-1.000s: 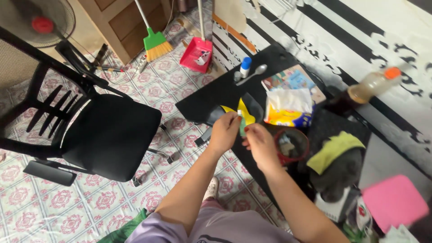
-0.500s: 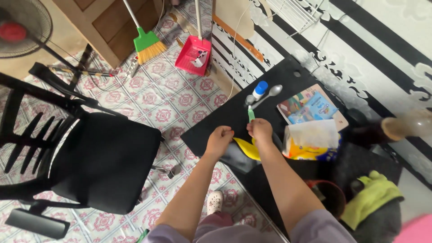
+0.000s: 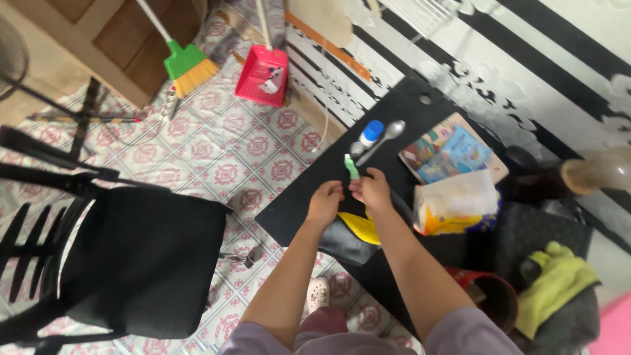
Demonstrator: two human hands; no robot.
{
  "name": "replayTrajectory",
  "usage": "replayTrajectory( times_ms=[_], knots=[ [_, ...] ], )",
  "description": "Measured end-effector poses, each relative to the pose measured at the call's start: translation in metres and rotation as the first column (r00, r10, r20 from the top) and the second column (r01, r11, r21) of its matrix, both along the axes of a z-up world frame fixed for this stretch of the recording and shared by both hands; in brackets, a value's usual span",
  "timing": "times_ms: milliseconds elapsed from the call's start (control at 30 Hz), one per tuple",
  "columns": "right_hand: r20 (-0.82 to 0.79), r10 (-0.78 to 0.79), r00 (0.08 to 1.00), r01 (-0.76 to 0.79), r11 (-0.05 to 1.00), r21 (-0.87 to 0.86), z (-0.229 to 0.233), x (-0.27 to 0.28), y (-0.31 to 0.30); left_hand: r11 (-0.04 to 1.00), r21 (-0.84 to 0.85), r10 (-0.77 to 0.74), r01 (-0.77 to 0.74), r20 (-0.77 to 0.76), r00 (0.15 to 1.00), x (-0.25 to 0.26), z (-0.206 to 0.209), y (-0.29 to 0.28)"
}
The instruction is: Organizing and cleaning personal care items on a small plastic shelf and a desk.
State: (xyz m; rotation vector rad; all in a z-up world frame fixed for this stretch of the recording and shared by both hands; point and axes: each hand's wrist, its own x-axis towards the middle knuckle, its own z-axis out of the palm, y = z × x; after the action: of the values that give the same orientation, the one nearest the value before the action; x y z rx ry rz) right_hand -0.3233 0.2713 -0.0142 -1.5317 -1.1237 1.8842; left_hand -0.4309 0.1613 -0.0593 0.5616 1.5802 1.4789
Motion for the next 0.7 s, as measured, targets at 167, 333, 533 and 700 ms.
replayTrajectory(
  times_ms=[167,333,533,700],
  knots=[
    [-0.239,0.04,0.97,-0.01,0.992,0.127,0.042,0.046,-0.05,0.983,0.164,0.158,-0.084,-0.514,0.843,0.028,0.046,0.006],
    [-0.435,0.051,0.899,0.115,0.931,0.347,0.155,0.165,-0.087,0.881,0.468,0.029,0.068,-0.196,0.98,0.137,0.147,0.034],
    [-0.335,-0.172,0.926,0.351,0.717,0.602,0.231,0.347,-0.137,0.643,0.565,-0.441,0.517,-0.278,0.853,0.286,0.262,0.007],
    [-0.223,-0.698,0.68,0.656,0.444,0.61,0.226,0.517,-0.216,0.407,0.578,-0.729,0.707,-0.261,0.633,0.382,0.27,-0.025]
  ],
)
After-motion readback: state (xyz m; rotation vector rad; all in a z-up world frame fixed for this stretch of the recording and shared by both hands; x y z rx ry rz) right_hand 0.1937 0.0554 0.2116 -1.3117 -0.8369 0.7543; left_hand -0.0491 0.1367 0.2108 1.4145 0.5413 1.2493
